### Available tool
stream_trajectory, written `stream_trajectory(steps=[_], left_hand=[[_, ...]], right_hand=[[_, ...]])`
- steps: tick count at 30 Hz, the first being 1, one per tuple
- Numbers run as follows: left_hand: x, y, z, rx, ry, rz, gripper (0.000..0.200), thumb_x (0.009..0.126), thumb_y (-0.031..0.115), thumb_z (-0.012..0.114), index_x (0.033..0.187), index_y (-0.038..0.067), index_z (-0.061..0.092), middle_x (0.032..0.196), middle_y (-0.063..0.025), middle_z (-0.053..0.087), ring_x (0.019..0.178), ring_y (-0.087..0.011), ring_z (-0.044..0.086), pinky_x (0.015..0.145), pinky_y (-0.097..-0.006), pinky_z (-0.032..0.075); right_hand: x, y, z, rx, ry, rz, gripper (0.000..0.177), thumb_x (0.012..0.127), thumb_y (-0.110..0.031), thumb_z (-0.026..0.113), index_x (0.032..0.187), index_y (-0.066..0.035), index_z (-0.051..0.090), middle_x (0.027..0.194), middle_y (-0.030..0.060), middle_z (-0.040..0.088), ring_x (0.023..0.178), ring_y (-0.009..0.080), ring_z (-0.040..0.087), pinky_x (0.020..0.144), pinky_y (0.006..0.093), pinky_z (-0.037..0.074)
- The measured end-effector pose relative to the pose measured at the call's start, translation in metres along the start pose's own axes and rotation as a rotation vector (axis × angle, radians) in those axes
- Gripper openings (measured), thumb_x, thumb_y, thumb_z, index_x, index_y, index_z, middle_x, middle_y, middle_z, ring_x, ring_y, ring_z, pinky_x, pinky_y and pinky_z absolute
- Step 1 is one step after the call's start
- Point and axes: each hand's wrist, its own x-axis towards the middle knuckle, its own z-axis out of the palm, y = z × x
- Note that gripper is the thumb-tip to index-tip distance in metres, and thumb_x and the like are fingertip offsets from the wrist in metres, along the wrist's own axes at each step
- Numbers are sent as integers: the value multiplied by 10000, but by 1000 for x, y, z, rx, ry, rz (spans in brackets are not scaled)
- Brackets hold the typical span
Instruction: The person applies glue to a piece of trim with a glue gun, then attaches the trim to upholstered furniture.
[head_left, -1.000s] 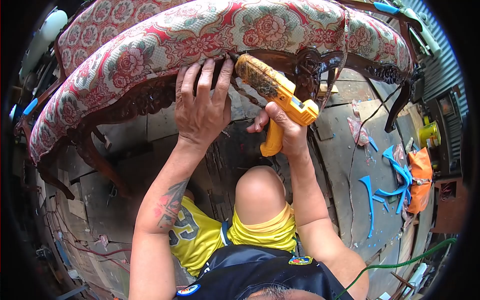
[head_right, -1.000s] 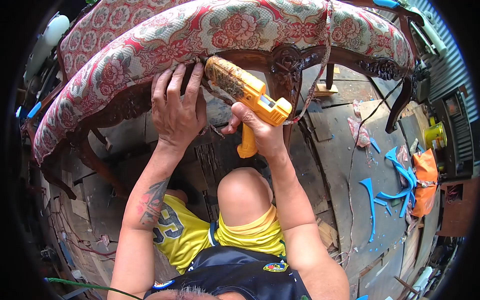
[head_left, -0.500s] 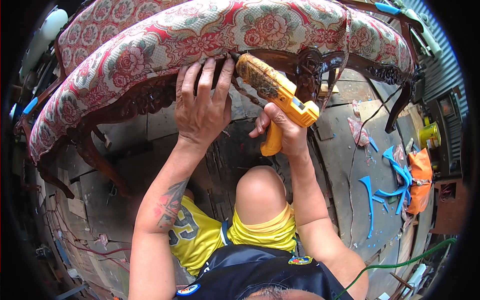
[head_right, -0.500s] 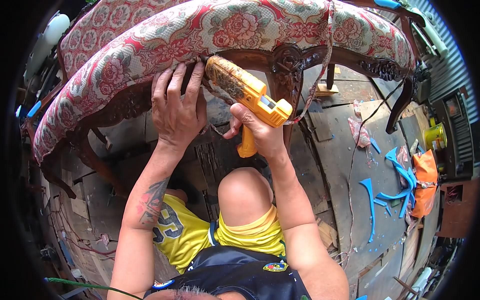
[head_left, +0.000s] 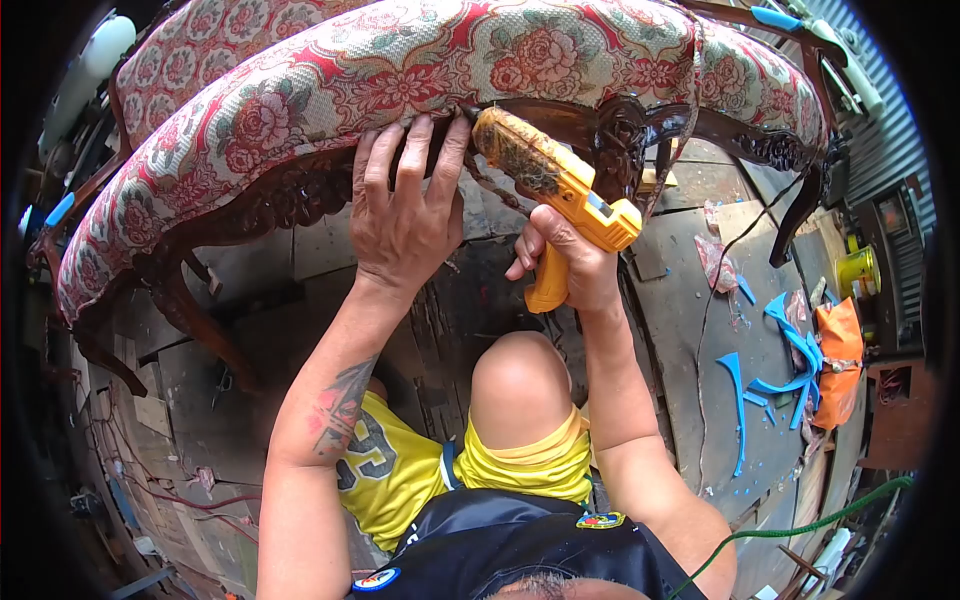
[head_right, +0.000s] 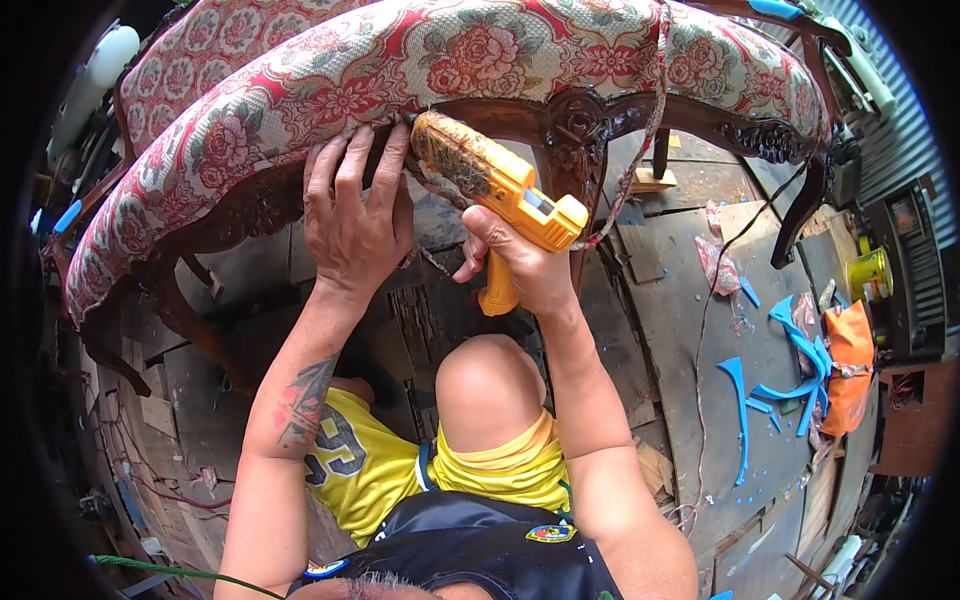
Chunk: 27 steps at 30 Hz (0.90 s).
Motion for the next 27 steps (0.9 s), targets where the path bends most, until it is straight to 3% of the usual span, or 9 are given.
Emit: stream_trajectory(steps=[14, 17, 20, 22, 27], left_hand=[[0, 1, 1, 9, 14, -7, 606, 869, 134, 723, 1467, 223, 680, 1409, -71, 593, 1358, -313, 503, 1215, -499, 466], [0, 1, 1, 4, 18, -11, 610, 869, 133, 724, 1470, 225, 678, 1412, -69, 591, 1359, -313, 502, 1219, -500, 462], [0, 0, 1, -3, 16, -10, 614, 870, 135, 723, 1475, 227, 674, 1417, -68, 588, 1360, -313, 502, 1223, -500, 459], [-1, 0, 1, 11, 16, -4, 621, 867, 140, 727, 1480, 227, 670, 1417, -68, 588, 1361, -311, 500, 1225, -499, 459], [0, 0, 0, -10, 4, -2, 623, 869, 130, 737, 1483, 211, 670, 1427, -87, 588, 1367, -324, 482, 1216, -496, 437]], right_hand=[[0, 0, 1, -12, 3, -10, 136, 1065, -122, 709, 1084, 9, 680, 761, 28, 633, 662, 132, 650, 589, 347, 645], [0, 0, -1, -116, -21, -4, 215, 1098, -203, 656, 1131, 9, 635, 782, 56, 581, 674, 170, 620, 631, 401, 660], [0, 0, 1, -2, 13, 4, 136, 1066, -125, 708, 1079, 8, 679, 760, 26, 631, 653, 130, 648, 586, 345, 645], [0, 2, -3, -101, -24, -18, 221, 1098, -205, 654, 1149, 10, 635, 779, 49, 569, 666, 166, 614, 618, 396, 655], [0, 0, -2, -122, -9, -26, 230, 1098, -208, 654, 1166, 10, 633, 774, 44, 557, 662, 163, 609, 610, 391, 651]])
